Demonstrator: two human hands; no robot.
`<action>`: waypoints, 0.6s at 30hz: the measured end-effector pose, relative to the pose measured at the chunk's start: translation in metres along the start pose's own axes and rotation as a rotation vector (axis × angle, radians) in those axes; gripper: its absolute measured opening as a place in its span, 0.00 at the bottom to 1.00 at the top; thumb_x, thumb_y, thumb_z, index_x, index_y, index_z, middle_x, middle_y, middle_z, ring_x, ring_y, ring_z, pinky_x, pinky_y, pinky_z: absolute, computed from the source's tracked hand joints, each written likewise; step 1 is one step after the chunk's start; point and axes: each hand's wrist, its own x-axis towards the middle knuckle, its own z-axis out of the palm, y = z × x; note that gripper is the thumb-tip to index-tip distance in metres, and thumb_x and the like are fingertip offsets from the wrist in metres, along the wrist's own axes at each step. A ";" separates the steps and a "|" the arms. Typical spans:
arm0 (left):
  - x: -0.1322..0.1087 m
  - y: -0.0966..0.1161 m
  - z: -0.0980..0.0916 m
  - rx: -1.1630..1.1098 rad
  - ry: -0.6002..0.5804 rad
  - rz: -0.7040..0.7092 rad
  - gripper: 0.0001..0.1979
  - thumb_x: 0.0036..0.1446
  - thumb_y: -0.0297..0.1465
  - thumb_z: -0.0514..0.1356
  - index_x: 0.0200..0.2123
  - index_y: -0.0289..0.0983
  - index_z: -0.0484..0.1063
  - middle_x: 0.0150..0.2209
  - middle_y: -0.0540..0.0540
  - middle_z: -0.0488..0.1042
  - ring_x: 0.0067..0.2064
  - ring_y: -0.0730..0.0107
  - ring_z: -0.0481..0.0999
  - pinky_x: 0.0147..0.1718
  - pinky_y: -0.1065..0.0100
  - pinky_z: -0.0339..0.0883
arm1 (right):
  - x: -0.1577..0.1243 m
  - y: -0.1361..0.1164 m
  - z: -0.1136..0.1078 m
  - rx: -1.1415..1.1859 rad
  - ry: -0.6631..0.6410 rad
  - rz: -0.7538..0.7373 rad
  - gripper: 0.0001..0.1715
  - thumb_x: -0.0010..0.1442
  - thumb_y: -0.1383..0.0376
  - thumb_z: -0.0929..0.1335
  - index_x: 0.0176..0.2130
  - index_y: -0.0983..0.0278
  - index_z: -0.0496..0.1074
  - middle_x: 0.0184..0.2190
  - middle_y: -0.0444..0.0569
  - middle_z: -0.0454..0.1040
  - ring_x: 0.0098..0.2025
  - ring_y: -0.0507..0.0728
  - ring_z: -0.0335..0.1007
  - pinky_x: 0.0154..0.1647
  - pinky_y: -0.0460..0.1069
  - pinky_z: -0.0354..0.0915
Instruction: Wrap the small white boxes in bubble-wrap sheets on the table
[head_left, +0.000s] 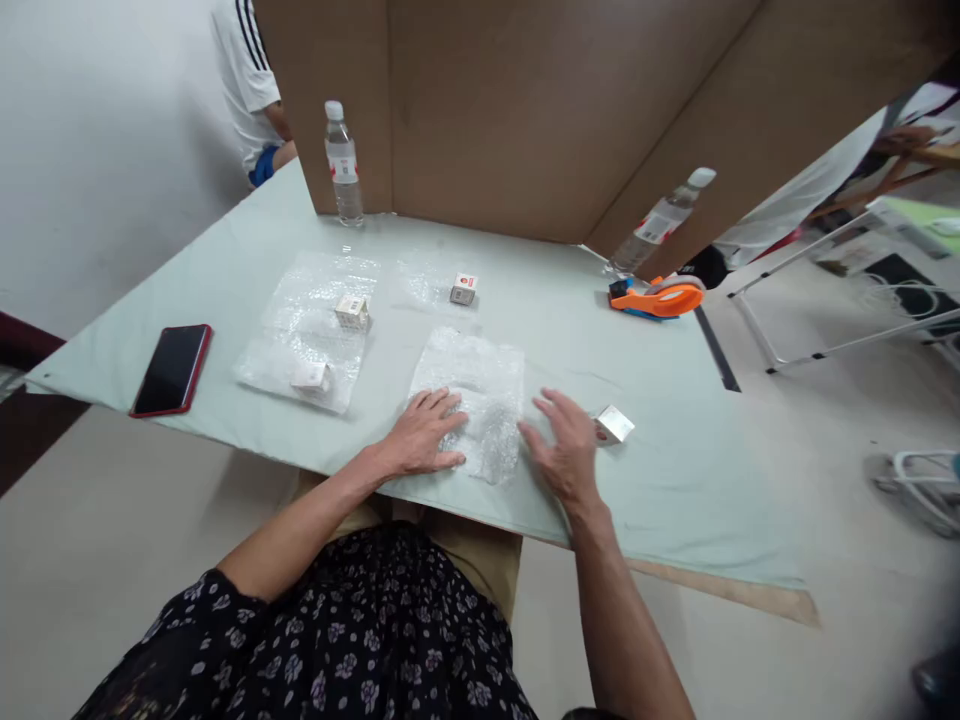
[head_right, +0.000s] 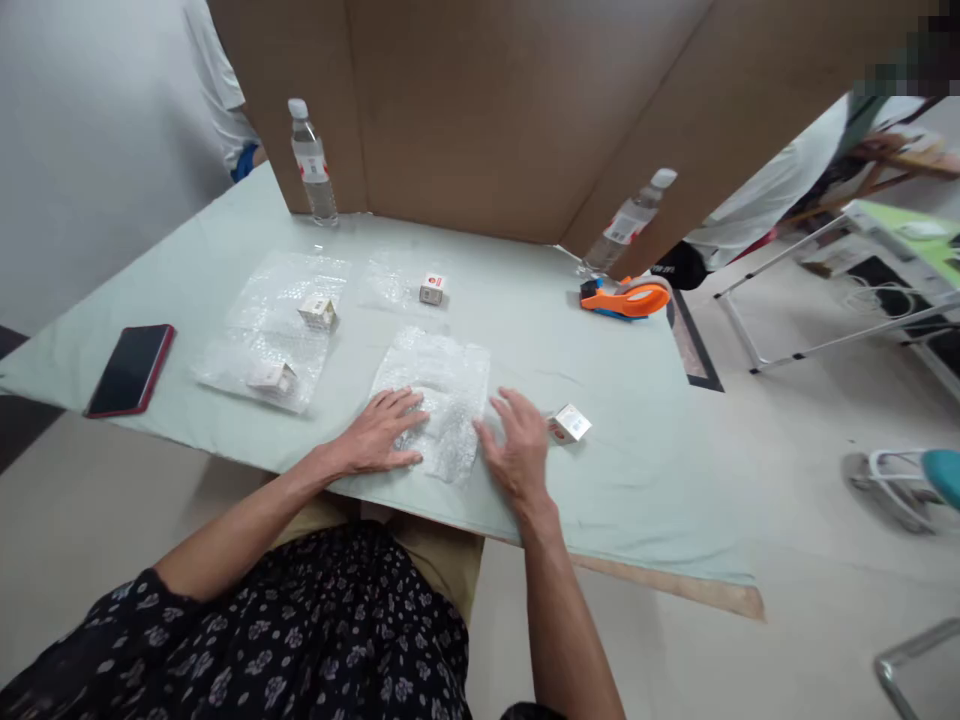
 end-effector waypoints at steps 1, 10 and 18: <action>-0.001 0.000 -0.001 -0.003 0.011 0.005 0.32 0.58 0.47 0.63 0.62 0.40 0.66 0.69 0.38 0.59 0.72 0.47 0.53 0.68 0.46 0.47 | 0.000 0.006 -0.010 -0.022 0.086 0.042 0.20 0.63 0.54 0.67 0.51 0.61 0.73 0.56 0.57 0.75 0.60 0.67 0.68 0.61 0.66 0.61; -0.012 -0.001 0.011 0.004 0.149 -0.056 0.27 0.60 0.44 0.61 0.59 0.39 0.68 0.67 0.38 0.63 0.71 0.50 0.55 0.68 0.47 0.48 | -0.026 0.086 -0.038 0.061 0.159 0.604 0.48 0.46 0.48 0.72 0.60 0.69 0.65 0.57 0.65 0.71 0.56 0.70 0.69 0.56 0.66 0.64; -0.012 0.002 0.013 0.026 0.160 -0.069 0.28 0.60 0.44 0.60 0.59 0.37 0.68 0.67 0.36 0.62 0.71 0.49 0.55 0.68 0.47 0.46 | -0.030 0.083 -0.021 0.146 0.192 0.639 0.38 0.45 0.50 0.72 0.51 0.66 0.72 0.45 0.57 0.78 0.45 0.64 0.73 0.52 0.63 0.66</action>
